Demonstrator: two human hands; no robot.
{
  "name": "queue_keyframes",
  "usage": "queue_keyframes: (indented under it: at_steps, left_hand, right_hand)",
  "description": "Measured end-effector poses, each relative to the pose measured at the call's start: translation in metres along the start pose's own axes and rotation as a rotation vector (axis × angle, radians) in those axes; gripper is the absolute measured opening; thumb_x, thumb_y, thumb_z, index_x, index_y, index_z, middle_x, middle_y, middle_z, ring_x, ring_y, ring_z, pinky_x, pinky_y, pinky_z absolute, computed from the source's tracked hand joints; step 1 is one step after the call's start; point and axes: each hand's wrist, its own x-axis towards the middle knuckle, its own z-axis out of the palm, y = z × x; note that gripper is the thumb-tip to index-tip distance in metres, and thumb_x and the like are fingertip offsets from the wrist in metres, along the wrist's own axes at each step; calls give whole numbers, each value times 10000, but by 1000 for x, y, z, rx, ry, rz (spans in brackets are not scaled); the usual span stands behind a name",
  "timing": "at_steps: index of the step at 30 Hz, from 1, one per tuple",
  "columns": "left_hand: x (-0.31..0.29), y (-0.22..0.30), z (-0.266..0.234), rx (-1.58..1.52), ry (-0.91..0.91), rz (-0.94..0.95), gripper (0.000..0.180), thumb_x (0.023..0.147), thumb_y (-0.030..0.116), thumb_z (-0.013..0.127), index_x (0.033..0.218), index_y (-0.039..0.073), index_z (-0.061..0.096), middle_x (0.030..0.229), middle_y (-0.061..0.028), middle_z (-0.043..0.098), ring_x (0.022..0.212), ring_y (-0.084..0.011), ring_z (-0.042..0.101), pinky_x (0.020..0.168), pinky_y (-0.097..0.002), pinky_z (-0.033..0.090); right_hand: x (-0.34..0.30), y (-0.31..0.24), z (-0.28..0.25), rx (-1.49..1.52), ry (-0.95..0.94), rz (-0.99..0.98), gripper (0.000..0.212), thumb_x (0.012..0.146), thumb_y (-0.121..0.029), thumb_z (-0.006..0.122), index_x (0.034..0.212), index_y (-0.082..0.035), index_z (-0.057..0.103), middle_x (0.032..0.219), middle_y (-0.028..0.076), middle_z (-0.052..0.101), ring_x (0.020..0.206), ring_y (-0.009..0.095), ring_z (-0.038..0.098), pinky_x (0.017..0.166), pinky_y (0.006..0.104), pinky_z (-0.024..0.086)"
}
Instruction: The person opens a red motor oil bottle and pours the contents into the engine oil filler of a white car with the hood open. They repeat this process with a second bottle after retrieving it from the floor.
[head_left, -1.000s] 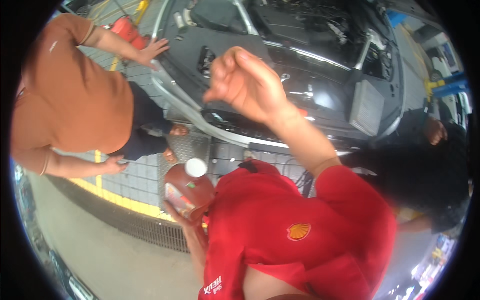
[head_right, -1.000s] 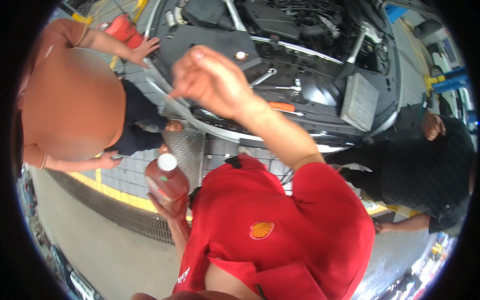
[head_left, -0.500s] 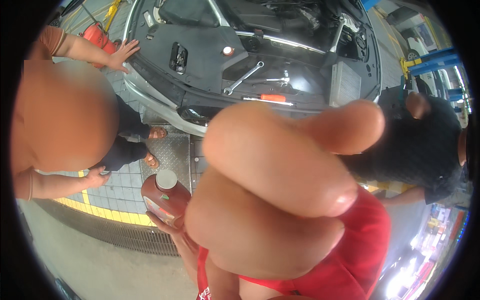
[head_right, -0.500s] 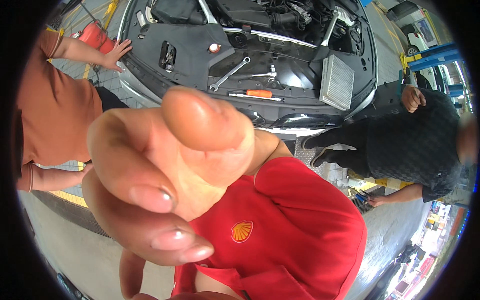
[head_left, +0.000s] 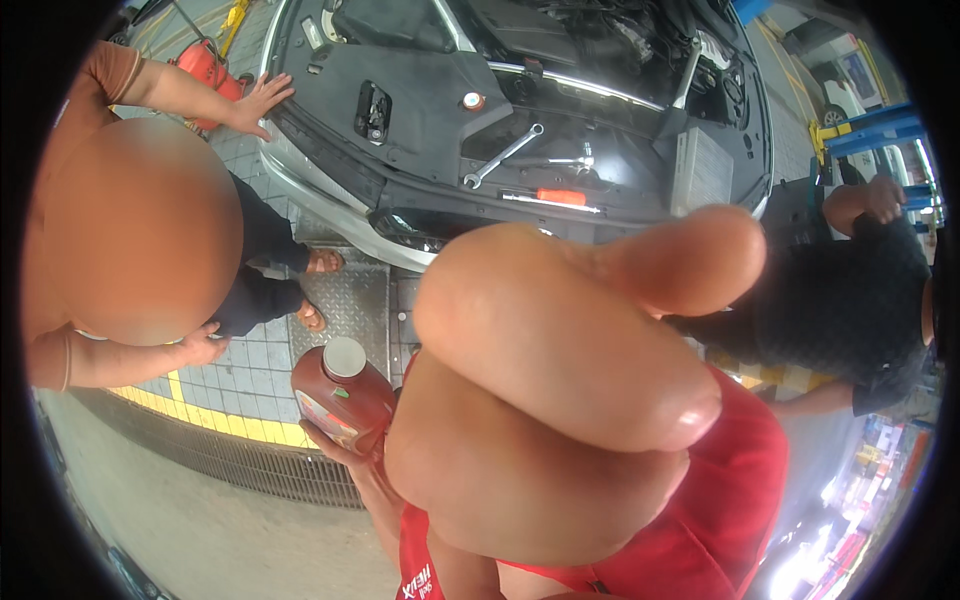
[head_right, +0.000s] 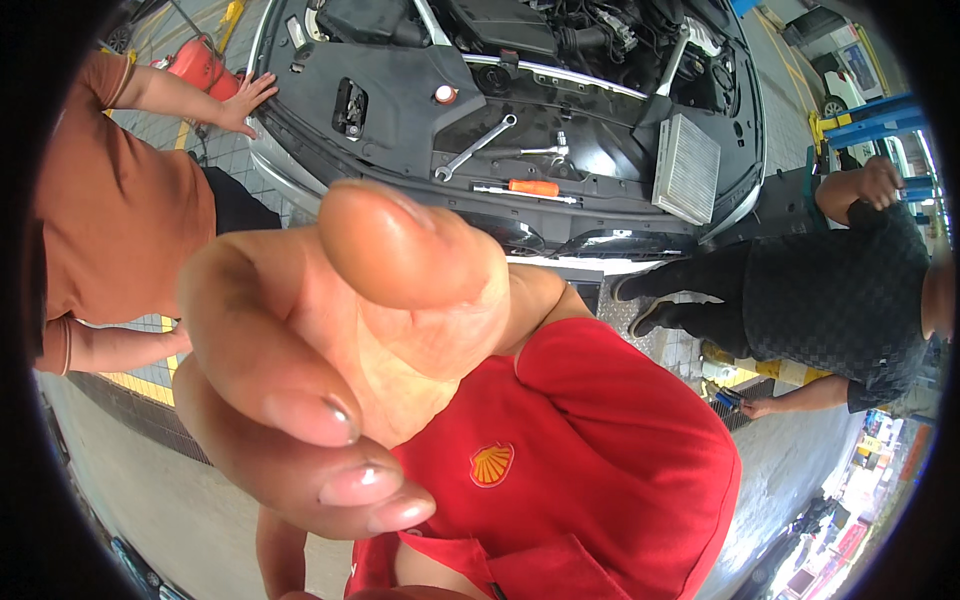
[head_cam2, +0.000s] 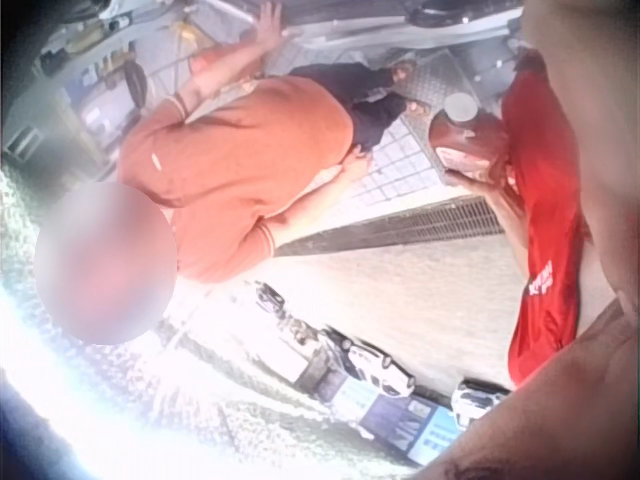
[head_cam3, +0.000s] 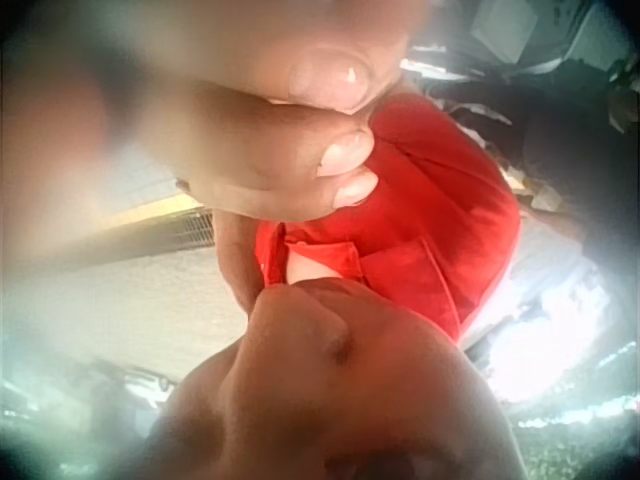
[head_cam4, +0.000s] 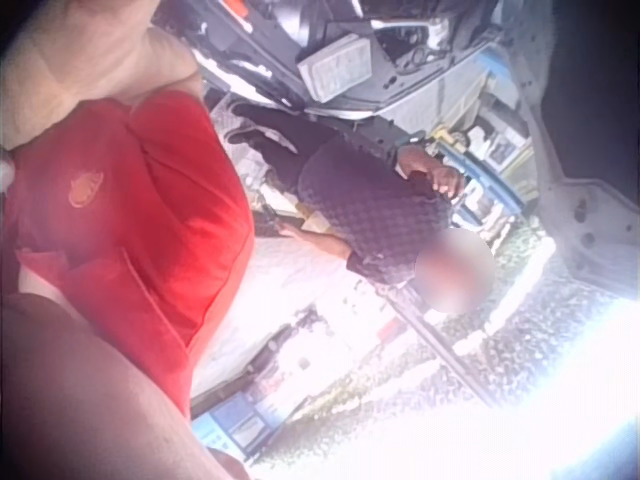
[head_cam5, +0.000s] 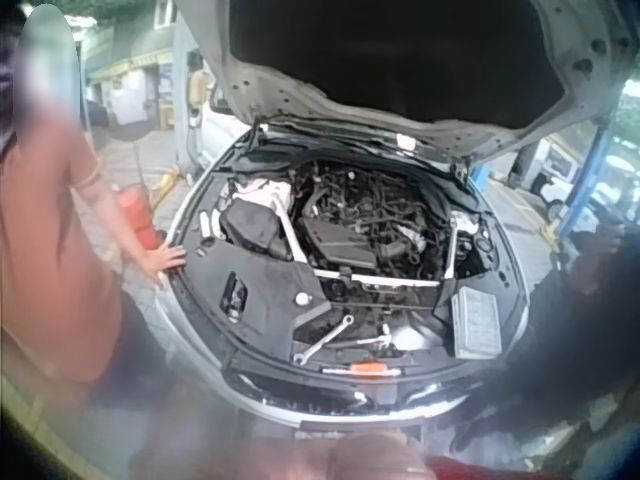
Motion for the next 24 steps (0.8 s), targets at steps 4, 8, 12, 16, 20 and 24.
queue_keyframes:
  at_steps: [4, 8, 12, 16, 20, 24]
  left_hand:
    - [-1, -1, 2, -9, -11, -3, 982, 1001, 877, 370, 1602, 102, 424, 1353, -157, 626, 1047, -325, 647, 803, -463, 555]
    - [1, -5, 4, -30, -22, -18, 980, 1010, 870, 367, 1608, 96, 421, 1383, -158, 618, 1093, -325, 646, 839, -469, 558]
    - [-2, -4, 8, -59, -40, -12, 978, 1018, 864, 364, 1614, 90, 418, 1414, -159, 611, 1140, -326, 644, 876, -474, 560]
    - [-7, -6, 11, -106, -80, -20, 976, 1027, 857, 360, 1620, 84, 416, 1445, -160, 603, 1187, -326, 643, 912, -480, 562]
    - [-8, -11, 12, -151, -191, -16, 958, 1047, 832, 373, 1645, 85, 408, 1535, -158, 578, 1327, -338, 619, 1046, -510, 550]
    - [-15, -14, 19, -123, -85, -48, 942, 1052, 815, 430, 1642, 82, 438, 1580, -153, 587, 1412, -346, 620, 1147, -531, 543]
  right_hand:
    - [-3, 3, 5, -27, 75, -13, 688, 1171, -645, 271, 1214, 1, 506, 1050, 139, 616, 730, 228, 658, 1064, 609, 595]
    - [-13, -4, -6, -166, 217, 10, 691, 1175, -633, 292, 1212, 11, 540, 1021, 154, 653, 754, 262, 699, 1003, 585, 630]
    - [-26, -44, -35, -1097, 496, 237, 514, 1051, -470, 584, 1254, 2, 612, 1029, 136, 697, 823, 279, 738, 895, 489, 624]
    - [-47, -38, -54, -2075, 272, 621, 512, 927, -307, 876, 1295, -6, 684, 1038, 119, 742, 892, 296, 778, 788, 393, 618]
    - [-56, -28, -63, -2212, 251, 747, 492, 879, -351, 915, 1178, -35, 686, 951, 89, 713, 773, 265, 717, 674, 378, 558]
    - [-57, -28, -67, -2331, 193, 801, 433, 930, -350, 867, 1169, -43, 680, 895, 99, 734, 740, 322, 736, 671, 398, 574]
